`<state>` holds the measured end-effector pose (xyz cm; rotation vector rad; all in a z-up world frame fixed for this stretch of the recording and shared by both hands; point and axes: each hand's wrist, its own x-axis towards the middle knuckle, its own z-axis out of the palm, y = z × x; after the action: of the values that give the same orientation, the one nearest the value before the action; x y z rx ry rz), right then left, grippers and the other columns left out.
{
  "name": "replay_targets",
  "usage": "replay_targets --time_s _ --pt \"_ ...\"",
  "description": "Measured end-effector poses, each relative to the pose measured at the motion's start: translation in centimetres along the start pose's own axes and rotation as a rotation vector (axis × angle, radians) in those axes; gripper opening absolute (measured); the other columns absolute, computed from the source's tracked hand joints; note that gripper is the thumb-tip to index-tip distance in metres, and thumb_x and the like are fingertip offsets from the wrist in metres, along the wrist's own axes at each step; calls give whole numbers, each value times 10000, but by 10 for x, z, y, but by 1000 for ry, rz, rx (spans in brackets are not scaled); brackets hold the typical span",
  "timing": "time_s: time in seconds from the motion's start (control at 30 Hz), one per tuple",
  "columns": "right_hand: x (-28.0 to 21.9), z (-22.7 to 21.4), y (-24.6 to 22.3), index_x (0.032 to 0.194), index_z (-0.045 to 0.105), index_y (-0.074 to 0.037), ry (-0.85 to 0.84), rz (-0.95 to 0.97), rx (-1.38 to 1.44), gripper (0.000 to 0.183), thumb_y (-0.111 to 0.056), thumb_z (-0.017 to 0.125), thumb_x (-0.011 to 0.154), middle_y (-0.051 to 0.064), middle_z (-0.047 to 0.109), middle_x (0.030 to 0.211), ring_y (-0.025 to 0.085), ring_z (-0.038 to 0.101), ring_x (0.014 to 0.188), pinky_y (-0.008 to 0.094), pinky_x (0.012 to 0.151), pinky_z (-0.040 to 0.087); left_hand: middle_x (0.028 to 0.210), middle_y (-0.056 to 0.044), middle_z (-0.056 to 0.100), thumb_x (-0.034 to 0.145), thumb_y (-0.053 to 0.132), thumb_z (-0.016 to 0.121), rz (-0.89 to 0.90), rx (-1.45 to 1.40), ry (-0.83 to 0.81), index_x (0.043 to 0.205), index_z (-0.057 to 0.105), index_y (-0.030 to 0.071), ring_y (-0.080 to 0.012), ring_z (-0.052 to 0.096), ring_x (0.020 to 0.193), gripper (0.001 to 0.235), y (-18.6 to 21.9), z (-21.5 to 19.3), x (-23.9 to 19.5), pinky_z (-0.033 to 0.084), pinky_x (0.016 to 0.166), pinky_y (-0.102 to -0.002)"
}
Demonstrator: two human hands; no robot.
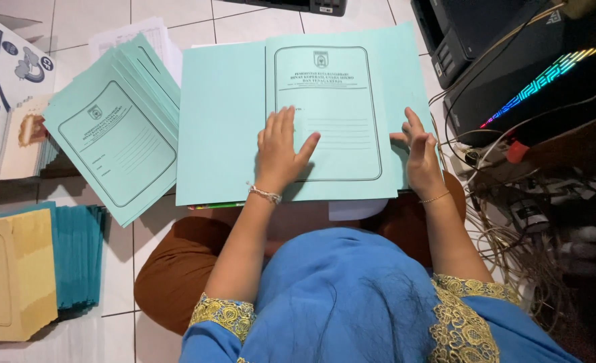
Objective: The person sits on the floor and repeatedly folds light blue file folders in half by hand. They smooth the creases with both hands, then place the folded folders into a stack. The person continues this process for multiple folders throughout the video.
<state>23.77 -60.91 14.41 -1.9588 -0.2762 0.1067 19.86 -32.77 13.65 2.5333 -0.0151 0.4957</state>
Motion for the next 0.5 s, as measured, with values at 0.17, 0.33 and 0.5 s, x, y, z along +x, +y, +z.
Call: replay_targets --time_s 0.17,0.33,0.5 --pt "11 14 38 1520 445 12 131 -293 -485 725 -556 389 1074 314 525 1387 513 406 1370 661 1125 242 1588 -318 330 957 680 493 -88 219 -237 1537 358 -53 -520 253 1487 945 -2 20 -15 240 1175 -642" --pt "10 63 4 1538 372 70 -140 -222 -776 860 -622 437 1031 350 331 1583 512 228 1500 670 1165 170 1619 -319 268 937 664 509 -143 228 -265 1546 324 -72 -498 179 1522 972 14 15 -19 150 1231 -589" --pt "113 94 11 1561 291 96 -137 -160 -878 938 -689 294 1046 374 253 1604 504 165 1520 623 1186 157 1631 -315 228 926 683 480 -126 219 -281 1554 289 -73 -500 135 1532 1002 9 15 -19 132 1234 -582"
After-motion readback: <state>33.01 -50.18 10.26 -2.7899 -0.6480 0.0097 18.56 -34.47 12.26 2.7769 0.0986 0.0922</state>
